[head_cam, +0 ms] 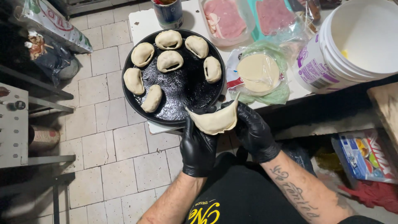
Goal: Preparing empanadas by filling dough discs with ham and cheese and folding them.
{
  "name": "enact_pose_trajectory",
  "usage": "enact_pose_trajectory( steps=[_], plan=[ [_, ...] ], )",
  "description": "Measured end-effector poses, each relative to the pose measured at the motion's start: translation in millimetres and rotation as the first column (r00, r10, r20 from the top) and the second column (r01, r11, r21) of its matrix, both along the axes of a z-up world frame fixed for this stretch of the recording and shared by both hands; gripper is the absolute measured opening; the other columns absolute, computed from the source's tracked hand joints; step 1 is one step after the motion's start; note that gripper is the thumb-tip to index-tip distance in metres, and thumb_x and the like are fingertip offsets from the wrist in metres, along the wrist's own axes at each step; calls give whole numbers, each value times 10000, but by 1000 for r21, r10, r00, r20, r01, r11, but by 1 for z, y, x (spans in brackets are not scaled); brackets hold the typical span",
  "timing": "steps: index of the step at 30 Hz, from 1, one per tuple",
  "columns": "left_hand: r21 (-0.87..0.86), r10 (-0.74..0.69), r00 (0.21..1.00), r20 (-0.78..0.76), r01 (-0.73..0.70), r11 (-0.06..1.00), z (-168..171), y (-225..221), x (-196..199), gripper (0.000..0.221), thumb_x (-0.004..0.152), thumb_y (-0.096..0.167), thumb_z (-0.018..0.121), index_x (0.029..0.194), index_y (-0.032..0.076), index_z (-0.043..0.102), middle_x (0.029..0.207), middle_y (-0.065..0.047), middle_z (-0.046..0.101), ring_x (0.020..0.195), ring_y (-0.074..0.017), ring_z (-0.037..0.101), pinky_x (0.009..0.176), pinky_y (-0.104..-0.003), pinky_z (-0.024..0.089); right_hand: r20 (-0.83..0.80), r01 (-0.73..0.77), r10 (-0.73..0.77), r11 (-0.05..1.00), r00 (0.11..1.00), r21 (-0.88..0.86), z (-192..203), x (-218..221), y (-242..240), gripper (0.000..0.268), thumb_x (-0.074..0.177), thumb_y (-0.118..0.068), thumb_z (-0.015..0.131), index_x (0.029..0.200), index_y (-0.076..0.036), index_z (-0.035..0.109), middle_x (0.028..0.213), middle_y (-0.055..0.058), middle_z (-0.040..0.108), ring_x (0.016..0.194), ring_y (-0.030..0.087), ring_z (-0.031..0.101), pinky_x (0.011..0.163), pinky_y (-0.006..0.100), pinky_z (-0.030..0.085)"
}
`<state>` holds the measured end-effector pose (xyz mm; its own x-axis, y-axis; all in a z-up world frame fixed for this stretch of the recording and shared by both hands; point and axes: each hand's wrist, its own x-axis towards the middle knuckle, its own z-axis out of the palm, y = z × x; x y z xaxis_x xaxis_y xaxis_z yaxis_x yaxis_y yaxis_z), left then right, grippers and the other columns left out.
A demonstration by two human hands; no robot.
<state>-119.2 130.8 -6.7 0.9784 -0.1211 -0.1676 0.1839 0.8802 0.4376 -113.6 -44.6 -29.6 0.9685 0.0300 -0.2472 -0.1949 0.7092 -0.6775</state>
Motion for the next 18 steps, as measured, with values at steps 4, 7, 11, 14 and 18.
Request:
enact_pose_trajectory(
  steps=[4, 7, 11, 14, 18],
  plan=[
    [-153, -67, 987, -147, 44, 987, -5, -7, -3, 520, 1074, 385, 393, 1380, -7, 545, 1316, -146, 665, 1210, -255, 635, 1071, -398, 486, 550, 535, 269, 133, 791, -834, 19, -14, 18, 467, 977, -82, 690, 1408, 26, 547, 1250, 158, 702, 1149, 286, 704, 984, 367, 555],
    [-45, -89, 986, -140, 83, 996, -47, 1, -6, 416, 1106, 225, 473, 1434, -18, 555, 1331, -147, 653, 1226, -245, 604, 1074, -380, 470, 484, 454, 236, 170, 843, -874, 16, -13, 19, 525, 931, -109, 724, 1408, 15, 541, 1186, 151, 719, 1102, 285, 721, 945, 375, 572],
    [821, -296, 768, 568, -551, 148, -90, 10, -12, 404, 1037, 35, 568, 1439, 9, 535, 1400, -203, 625, 1306, -308, 628, 1128, -391, 519, 636, 665, 393, 79, 664, -743, 1, -8, 7, 443, 986, -62, 644, 1402, 22, 520, 1301, 196, 667, 1211, 334, 664, 1055, 410, 538],
    [805, -334, 737, 588, -576, 145, -83, 11, -12, 436, 971, -5, 600, 1401, -17, 529, 1374, -231, 615, 1280, -358, 620, 1099, -417, 510, 561, 330, 250, 599, 789, -730, 3, -7, 9, 287, 1063, -83, 564, 1329, 20, 592, 1291, 166, 685, 1214, 263, 655, 1094, 370, 519],
    [786, -407, 685, 604, -597, 161, -79, 9, -8, 363, 976, -12, 572, 1339, -34, 563, 1365, -244, 619, 1278, -389, 612, 1095, -439, 498, 188, -78, 118, 975, 975, -206, -7, -8, 7, 183, 1063, -78, 595, 1206, 20, 653, 1182, 116, 694, 1104, 192, 638, 1014, 351, 509]
  ],
)
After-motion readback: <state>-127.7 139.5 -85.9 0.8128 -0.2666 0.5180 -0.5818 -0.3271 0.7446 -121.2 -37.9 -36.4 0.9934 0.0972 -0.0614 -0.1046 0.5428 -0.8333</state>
